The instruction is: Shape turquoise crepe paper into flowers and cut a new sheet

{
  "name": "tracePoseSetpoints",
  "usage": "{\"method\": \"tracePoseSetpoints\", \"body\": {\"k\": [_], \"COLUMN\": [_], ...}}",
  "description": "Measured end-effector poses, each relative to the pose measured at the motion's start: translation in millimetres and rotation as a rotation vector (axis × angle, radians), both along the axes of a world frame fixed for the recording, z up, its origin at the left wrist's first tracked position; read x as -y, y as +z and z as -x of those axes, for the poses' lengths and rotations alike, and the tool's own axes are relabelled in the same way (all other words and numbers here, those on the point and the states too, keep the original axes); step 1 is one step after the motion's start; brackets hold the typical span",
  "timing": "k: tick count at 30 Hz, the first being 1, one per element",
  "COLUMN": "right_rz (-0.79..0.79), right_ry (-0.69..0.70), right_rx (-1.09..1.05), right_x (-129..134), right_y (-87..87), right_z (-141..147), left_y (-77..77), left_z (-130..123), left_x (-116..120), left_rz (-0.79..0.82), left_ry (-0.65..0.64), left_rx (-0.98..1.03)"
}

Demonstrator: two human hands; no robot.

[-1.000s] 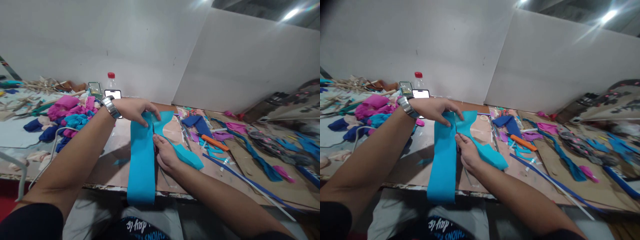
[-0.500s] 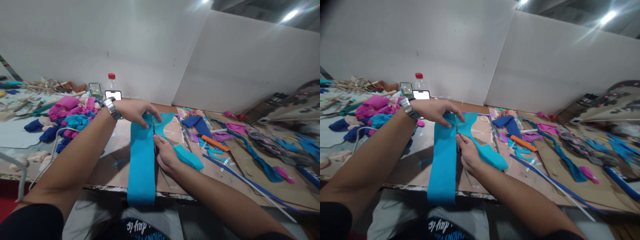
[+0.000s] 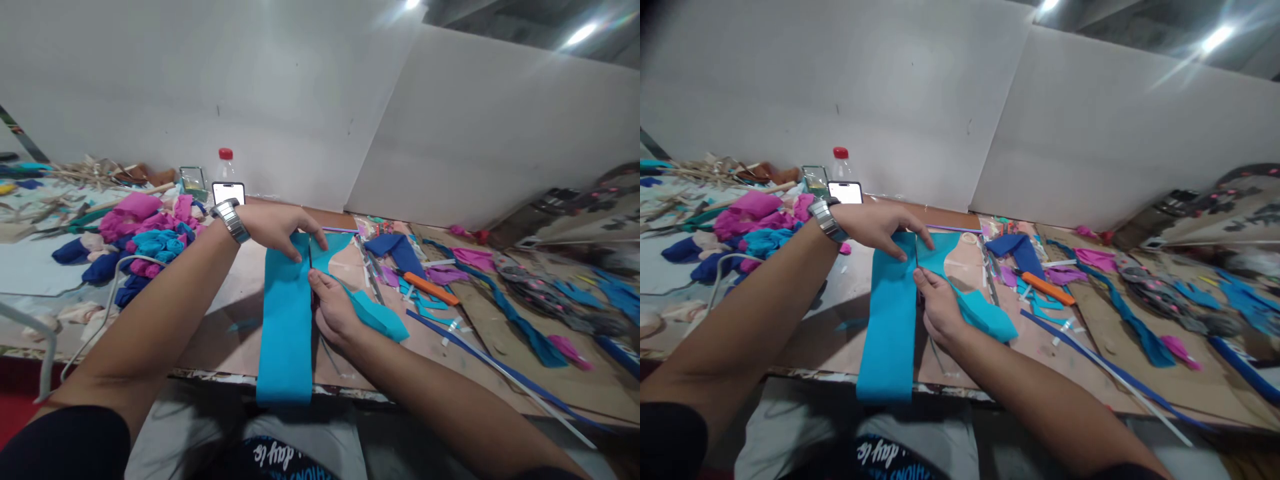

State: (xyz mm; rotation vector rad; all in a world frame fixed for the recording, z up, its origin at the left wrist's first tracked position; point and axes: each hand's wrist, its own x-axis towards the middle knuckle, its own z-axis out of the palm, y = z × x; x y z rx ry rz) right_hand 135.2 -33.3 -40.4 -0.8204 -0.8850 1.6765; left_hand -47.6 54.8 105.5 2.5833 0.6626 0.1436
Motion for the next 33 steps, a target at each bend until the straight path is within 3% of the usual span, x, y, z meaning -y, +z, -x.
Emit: {"method": "tracePoseSetpoints", "body": {"k": [33], "right_rz": [-0.008], "right_ry": [-0.055], "right_rx": [0.022], "right_x": [1.8], "right_y": [7.4], "right_z": [2.1], "left_y": [-5.0], "left_z": [-9.6], "left_x": [2.3], "left_rz": [0.082], "left_ry": [-0.051], "left_rx": [0.036]}}
